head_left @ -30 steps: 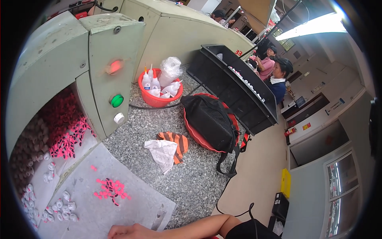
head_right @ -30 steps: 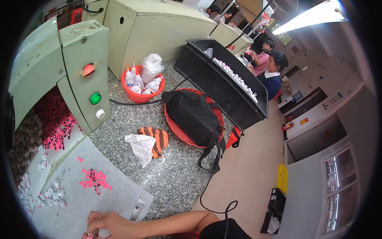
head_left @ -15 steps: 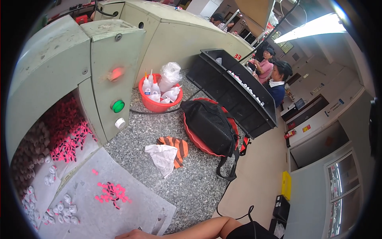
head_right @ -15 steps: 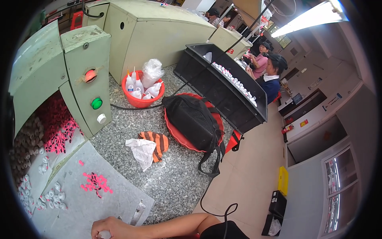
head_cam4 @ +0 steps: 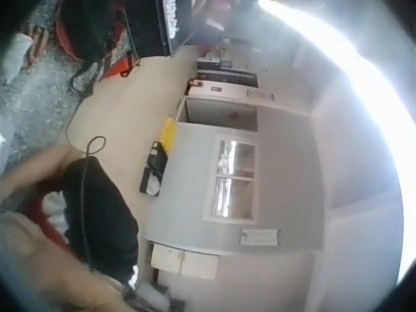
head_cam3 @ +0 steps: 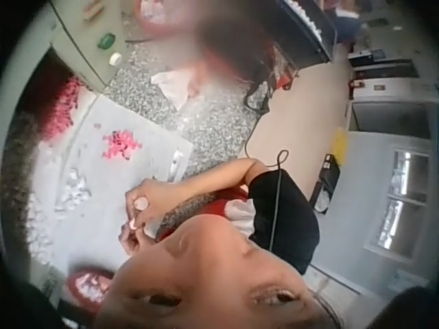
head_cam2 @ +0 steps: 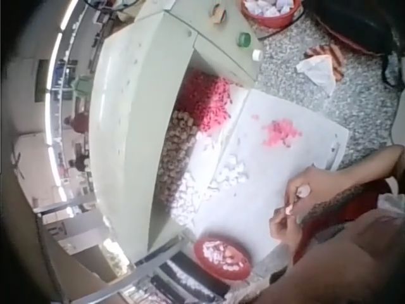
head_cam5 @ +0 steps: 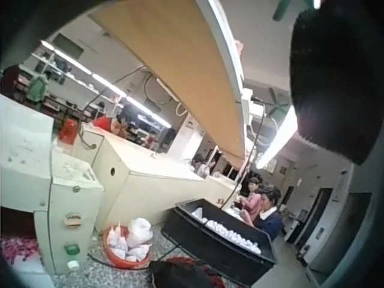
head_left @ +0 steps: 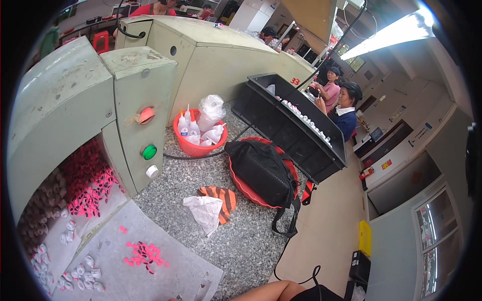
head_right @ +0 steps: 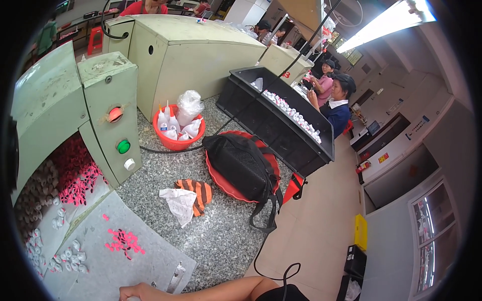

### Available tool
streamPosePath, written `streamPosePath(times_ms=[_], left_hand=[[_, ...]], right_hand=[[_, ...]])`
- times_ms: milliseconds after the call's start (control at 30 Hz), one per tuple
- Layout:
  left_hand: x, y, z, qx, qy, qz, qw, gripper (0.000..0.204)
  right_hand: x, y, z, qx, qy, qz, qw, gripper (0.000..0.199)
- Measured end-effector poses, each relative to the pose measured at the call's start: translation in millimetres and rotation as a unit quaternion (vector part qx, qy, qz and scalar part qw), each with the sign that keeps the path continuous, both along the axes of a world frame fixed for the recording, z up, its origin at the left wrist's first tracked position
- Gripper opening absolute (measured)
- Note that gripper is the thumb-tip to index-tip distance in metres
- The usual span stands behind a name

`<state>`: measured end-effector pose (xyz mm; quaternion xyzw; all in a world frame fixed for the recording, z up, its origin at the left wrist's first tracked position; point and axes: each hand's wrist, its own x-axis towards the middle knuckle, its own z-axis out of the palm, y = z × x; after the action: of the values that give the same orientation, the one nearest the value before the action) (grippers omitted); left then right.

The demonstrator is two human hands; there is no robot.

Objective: Apply glue to small pink bows and attach them to plastic toy head components.

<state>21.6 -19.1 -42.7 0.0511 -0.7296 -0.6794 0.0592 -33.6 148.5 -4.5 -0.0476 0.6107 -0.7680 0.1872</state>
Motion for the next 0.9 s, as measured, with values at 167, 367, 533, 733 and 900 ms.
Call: streamPosePath(times_ms=[167,367,533,733,900], left_hand=[[-3.8,5.5,11.5,-0.051,-0.043,0.025,0.997,0.017],[-2.6,-4.0,-1.9,0.018,-0.022,-0.025,0.999,0.020],[3.9,-11.7,-9.3,-0.055,-0.054,-0.020,0.997,0.022],[-0.7,-7.9,-3.5,-0.030,-0.055,-0.041,0.997,0.027],[-1.0,-13.8,-9.9,-0.003,-0.001,-0.084,0.996,0.024]], right_hand=[[-1.9,0.6,8.4,-0.019,-0.004,-0.024,1.000,0.019],[-0.6,0.9,4.4,-0.018,-0.013,-0.011,1.000,0.019],[-1.3,2.7,5.4,0.003,-0.006,-0.007,1.000,0.018],[-2.4,1.2,5.2,0.010,-0.020,-0.012,1.000,0.017],[-3.2,3.4,5.8,0.023,-0.015,0.011,1.000,0.017]])
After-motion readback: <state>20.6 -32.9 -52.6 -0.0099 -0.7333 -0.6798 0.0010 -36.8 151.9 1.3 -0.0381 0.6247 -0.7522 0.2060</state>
